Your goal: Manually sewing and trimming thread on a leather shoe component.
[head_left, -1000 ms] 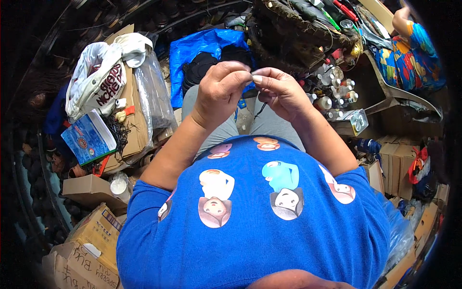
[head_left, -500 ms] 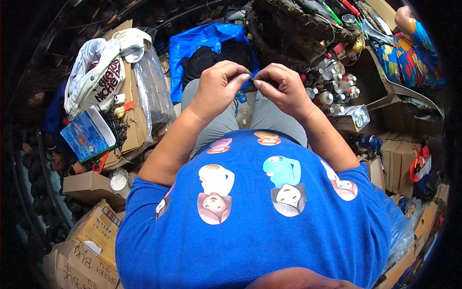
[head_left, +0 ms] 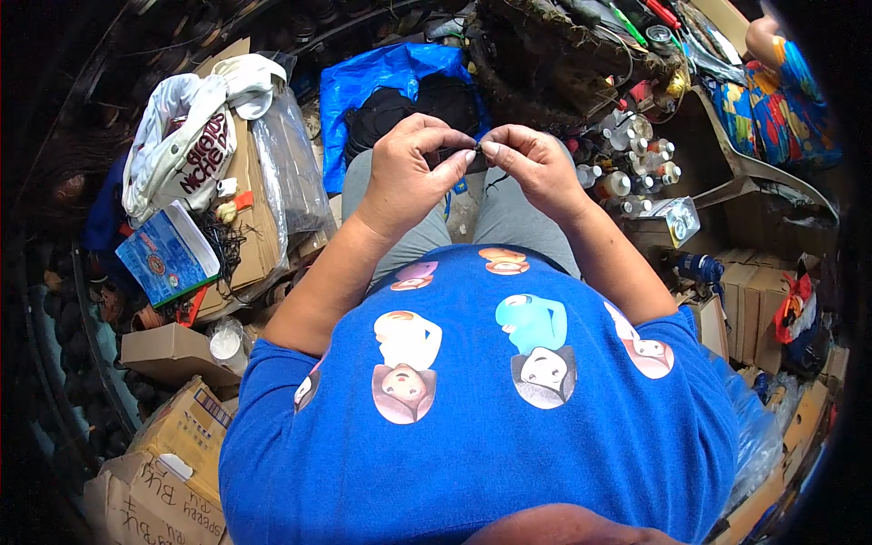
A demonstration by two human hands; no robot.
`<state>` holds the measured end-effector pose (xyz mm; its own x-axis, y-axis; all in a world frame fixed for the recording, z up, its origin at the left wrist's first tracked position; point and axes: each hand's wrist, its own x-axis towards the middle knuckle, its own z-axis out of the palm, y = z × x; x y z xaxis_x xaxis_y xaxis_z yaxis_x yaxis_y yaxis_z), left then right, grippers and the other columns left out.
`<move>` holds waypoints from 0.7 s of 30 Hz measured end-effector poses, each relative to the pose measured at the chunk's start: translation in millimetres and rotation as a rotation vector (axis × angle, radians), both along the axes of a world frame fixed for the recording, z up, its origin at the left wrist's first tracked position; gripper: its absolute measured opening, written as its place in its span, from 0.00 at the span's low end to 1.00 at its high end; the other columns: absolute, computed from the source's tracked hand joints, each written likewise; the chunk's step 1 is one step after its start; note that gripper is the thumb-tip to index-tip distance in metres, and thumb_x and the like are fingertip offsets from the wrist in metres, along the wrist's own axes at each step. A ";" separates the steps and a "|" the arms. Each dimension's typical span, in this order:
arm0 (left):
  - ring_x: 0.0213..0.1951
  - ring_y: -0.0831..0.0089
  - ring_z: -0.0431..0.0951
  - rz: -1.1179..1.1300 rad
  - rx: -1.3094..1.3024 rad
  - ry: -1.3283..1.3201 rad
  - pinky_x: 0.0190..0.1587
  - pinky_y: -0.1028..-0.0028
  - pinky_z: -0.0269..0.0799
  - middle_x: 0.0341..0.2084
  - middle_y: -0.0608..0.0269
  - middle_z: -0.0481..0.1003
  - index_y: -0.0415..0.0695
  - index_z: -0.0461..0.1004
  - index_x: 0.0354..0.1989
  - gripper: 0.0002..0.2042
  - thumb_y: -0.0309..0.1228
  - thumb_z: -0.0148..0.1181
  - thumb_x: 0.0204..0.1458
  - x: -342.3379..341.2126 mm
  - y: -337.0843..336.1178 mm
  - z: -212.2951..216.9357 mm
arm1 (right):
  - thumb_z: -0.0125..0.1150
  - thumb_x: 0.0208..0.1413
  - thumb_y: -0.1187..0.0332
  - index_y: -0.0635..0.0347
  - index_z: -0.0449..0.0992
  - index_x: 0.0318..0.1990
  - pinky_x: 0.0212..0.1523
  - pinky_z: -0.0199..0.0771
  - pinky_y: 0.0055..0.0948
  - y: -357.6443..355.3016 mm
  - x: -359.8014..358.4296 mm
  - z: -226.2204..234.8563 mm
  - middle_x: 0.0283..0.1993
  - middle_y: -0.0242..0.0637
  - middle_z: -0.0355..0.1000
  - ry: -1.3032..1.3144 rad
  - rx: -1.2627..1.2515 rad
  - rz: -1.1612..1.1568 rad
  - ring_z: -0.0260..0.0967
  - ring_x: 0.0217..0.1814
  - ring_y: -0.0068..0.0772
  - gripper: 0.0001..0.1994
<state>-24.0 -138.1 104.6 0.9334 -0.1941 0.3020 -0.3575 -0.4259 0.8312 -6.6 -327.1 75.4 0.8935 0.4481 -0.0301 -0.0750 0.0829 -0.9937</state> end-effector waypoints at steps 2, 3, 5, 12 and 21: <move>0.29 0.77 0.72 0.004 0.015 0.025 0.30 0.80 0.67 0.27 0.64 0.73 0.43 0.79 0.30 0.07 0.24 0.65 0.40 0.7 -1.0 1.5 | 0.55 0.56 0.67 0.64 0.73 0.37 0.38 0.63 0.16 -0.1 0.0 -0.8 0.32 0.25 0.69 -0.007 -0.012 0.002 0.62 0.35 0.14 0.09; 0.29 0.77 0.72 0.004 0.015 0.026 0.30 0.80 0.67 0.27 0.64 0.73 0.43 0.79 0.30 0.07 0.24 0.65 0.40 0.7 -1.5 1.3 | 0.56 0.56 0.67 0.64 0.73 0.37 0.37 0.63 0.16 0.9 -0.4 -0.2 0.32 0.25 0.69 -0.019 -0.021 -0.005 0.62 0.35 0.13 0.09; 0.29 0.75 0.73 0.018 0.050 -0.022 0.30 0.78 0.68 0.26 0.63 0.73 0.43 0.78 0.29 0.07 0.24 0.65 0.39 1.0 -2.5 0.2 | 0.56 0.55 0.67 0.64 0.73 0.36 0.36 0.63 0.16 1.8 -0.5 1.1 0.31 0.25 0.69 -0.031 -0.030 -0.013 0.62 0.34 0.13 0.08; 0.31 0.66 0.72 0.111 0.262 -0.404 0.33 0.68 0.65 0.23 0.64 0.70 0.44 0.72 0.23 0.06 0.24 0.61 0.34 14.4 9.1 -7.3 | 0.57 0.54 0.68 0.64 0.74 0.33 0.33 0.63 0.16 -3.6 -1.3 2.1 0.27 0.25 0.68 -0.095 -0.243 -0.025 0.61 0.31 0.13 0.08; 0.23 0.75 0.70 0.248 0.202 -0.393 0.24 0.77 0.67 0.24 0.63 0.70 0.42 0.76 0.25 0.04 0.21 0.61 0.38 20.8 38.7 17.4 | 0.58 0.53 0.66 0.62 0.74 0.34 0.33 0.61 0.16 -45.0 6.2 14.9 0.27 0.23 0.67 0.044 -0.245 0.067 0.60 0.31 0.13 0.08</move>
